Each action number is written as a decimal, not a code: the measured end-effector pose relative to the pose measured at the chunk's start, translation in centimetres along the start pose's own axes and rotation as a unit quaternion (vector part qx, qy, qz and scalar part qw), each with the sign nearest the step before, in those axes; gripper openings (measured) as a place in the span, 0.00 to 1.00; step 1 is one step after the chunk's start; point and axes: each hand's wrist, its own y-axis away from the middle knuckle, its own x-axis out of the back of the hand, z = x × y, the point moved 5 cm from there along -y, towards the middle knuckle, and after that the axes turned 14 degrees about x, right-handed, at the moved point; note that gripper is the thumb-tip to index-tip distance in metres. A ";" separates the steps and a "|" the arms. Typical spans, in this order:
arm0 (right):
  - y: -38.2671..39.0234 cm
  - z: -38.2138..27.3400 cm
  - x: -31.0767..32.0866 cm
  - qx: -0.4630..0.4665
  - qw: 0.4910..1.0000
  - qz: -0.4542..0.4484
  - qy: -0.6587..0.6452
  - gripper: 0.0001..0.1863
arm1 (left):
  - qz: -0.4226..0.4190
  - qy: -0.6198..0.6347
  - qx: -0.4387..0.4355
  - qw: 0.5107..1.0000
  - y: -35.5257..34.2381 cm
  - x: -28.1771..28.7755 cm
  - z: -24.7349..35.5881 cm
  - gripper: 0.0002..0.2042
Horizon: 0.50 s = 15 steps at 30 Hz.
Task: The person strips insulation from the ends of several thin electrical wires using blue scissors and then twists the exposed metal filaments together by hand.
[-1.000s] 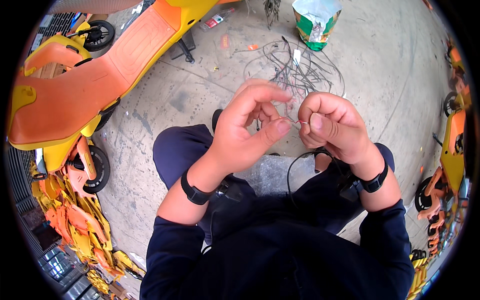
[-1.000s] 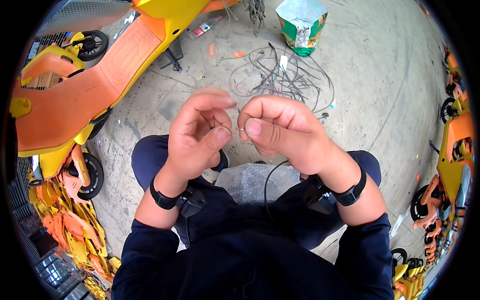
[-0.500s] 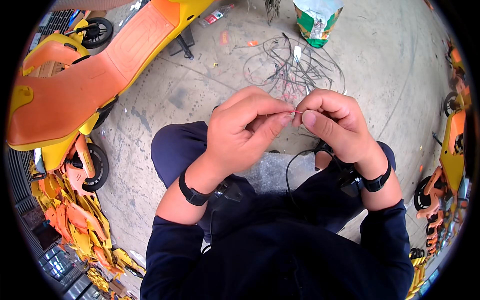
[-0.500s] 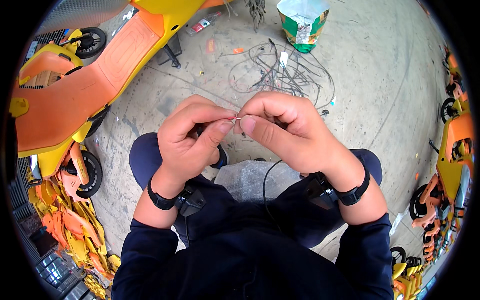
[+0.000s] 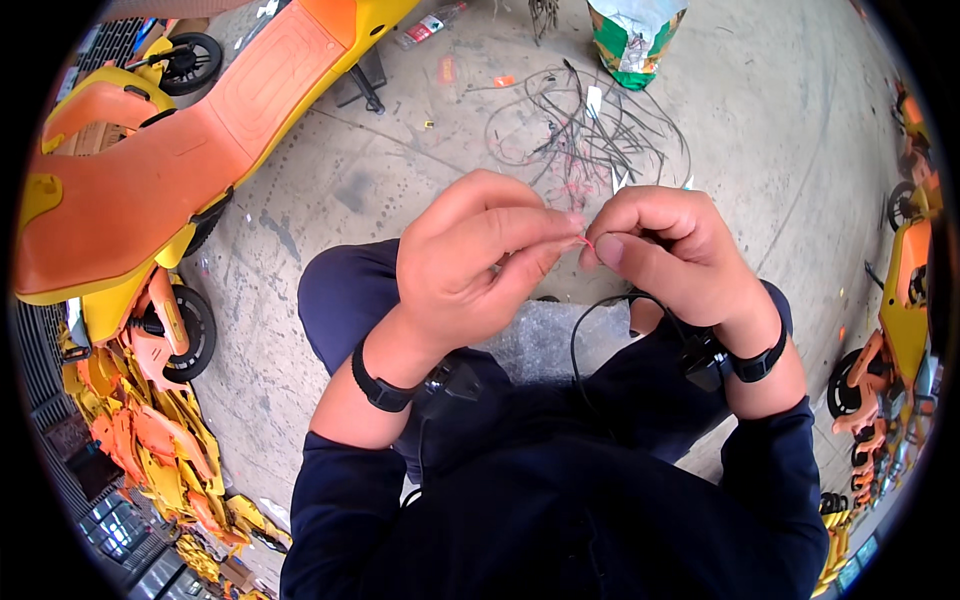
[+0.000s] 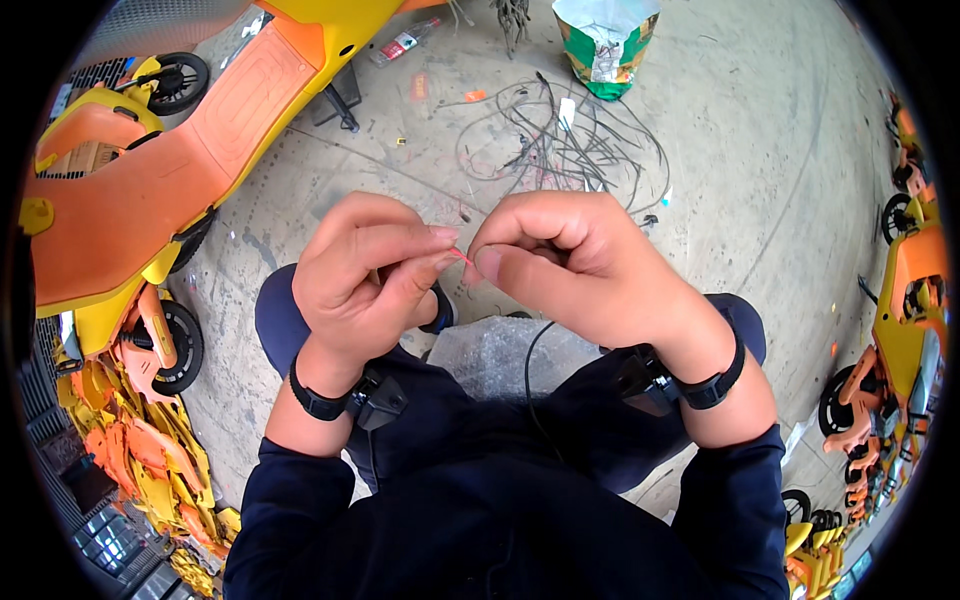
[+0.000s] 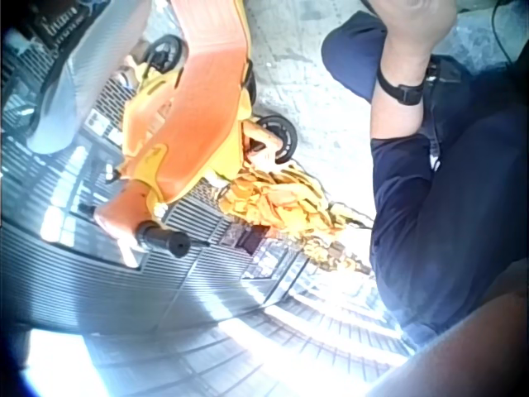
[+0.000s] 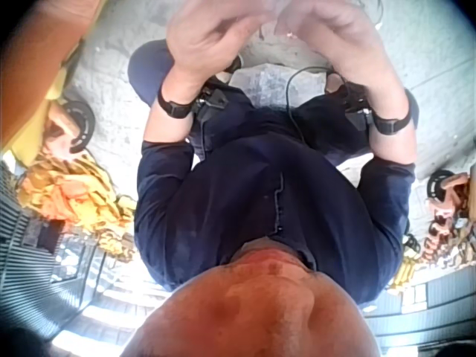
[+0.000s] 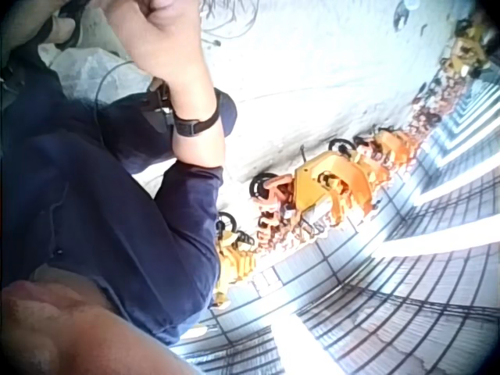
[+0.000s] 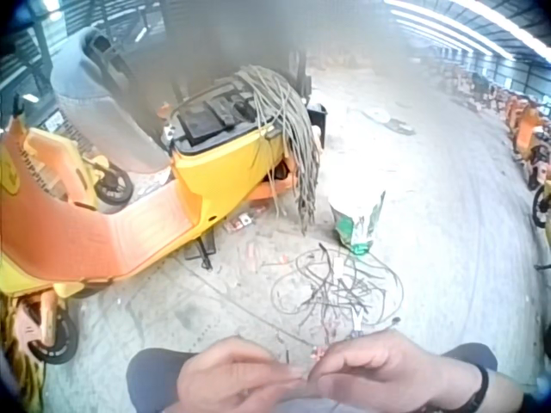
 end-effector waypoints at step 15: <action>0.0 -2.0 0.3 0.242 0.930 0.028 0.275 0.04 | -0.071 0.080 0.085 0.991 0.0 -0.9 -1.1 0.06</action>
